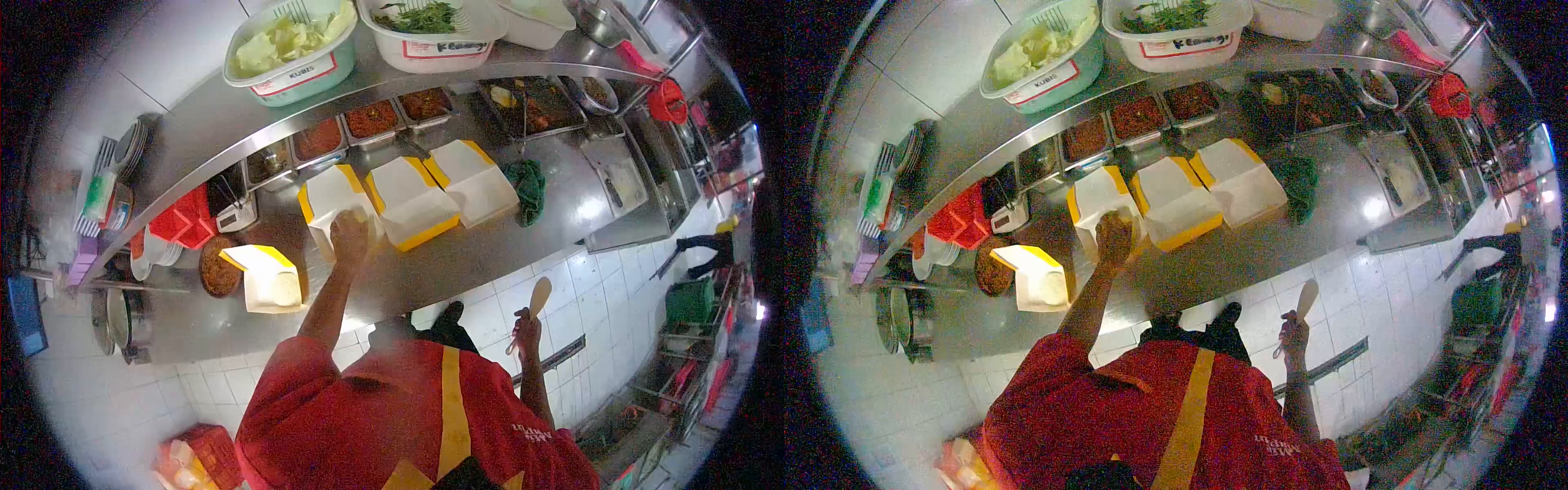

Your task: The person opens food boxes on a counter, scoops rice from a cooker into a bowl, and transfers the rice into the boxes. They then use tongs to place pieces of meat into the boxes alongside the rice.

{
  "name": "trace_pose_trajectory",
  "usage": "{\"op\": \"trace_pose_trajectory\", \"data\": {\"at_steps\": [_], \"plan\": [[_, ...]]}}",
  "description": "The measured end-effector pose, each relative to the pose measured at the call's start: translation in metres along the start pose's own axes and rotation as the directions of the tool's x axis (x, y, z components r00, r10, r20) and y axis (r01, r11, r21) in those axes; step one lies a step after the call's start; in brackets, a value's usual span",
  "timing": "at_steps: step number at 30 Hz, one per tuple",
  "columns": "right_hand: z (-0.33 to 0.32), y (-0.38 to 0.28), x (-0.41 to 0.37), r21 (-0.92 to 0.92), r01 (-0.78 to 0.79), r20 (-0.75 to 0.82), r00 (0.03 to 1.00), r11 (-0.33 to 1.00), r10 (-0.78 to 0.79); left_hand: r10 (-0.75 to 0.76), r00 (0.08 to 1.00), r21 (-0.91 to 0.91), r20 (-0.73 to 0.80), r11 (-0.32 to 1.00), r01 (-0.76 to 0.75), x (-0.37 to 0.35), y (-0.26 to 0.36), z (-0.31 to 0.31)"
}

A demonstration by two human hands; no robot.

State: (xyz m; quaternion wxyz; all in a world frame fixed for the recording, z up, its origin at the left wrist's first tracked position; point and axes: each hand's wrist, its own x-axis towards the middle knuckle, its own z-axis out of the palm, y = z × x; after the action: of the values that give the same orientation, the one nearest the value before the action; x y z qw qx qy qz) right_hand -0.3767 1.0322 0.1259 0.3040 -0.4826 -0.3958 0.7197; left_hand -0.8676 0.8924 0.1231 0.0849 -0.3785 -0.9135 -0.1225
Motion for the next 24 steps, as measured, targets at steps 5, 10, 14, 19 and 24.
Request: {"op": "trace_pose_trajectory", "data": {"at_steps": [5, 10, 14, 19, 24], "plan": [[-0.043, 0.014, 0.024, 0.042, -0.118, 0.175, 0.979, 0.992, 0.109, -0.005, 0.972, 0.19, -0.234, 0.98, 0.051, -0.007, 0.001, 0.018], [0.067, -0.029, 0.017, -0.651, 0.53, 0.424, 0.848, 0.544, -0.318, -0.429, 0.903, 0.057, -0.008, 0.901, 0.429, -0.011, 0.019, -0.027], [0.191, -0.023, 0.031, -0.729, 0.562, 0.633, 0.77, 0.392, 0.074, -0.46, 0.88, -0.046, 0.12, 0.883, 0.468, -0.012, 0.02, -0.045], [0.322, 0.041, 0.041, -0.493, 0.641, 0.685, 0.703, 0.588, -0.192, -0.291, 0.953, -0.167, 0.079, 0.939, 0.3, -0.016, 0.015, -0.05], [0.372, 0.034, 0.042, -0.427, 0.679, 0.46, 0.732, 0.597, -0.503, -0.095, 0.994, -0.266, 0.047, 0.958, 0.104, -0.018, -0.004, -0.039]]}}
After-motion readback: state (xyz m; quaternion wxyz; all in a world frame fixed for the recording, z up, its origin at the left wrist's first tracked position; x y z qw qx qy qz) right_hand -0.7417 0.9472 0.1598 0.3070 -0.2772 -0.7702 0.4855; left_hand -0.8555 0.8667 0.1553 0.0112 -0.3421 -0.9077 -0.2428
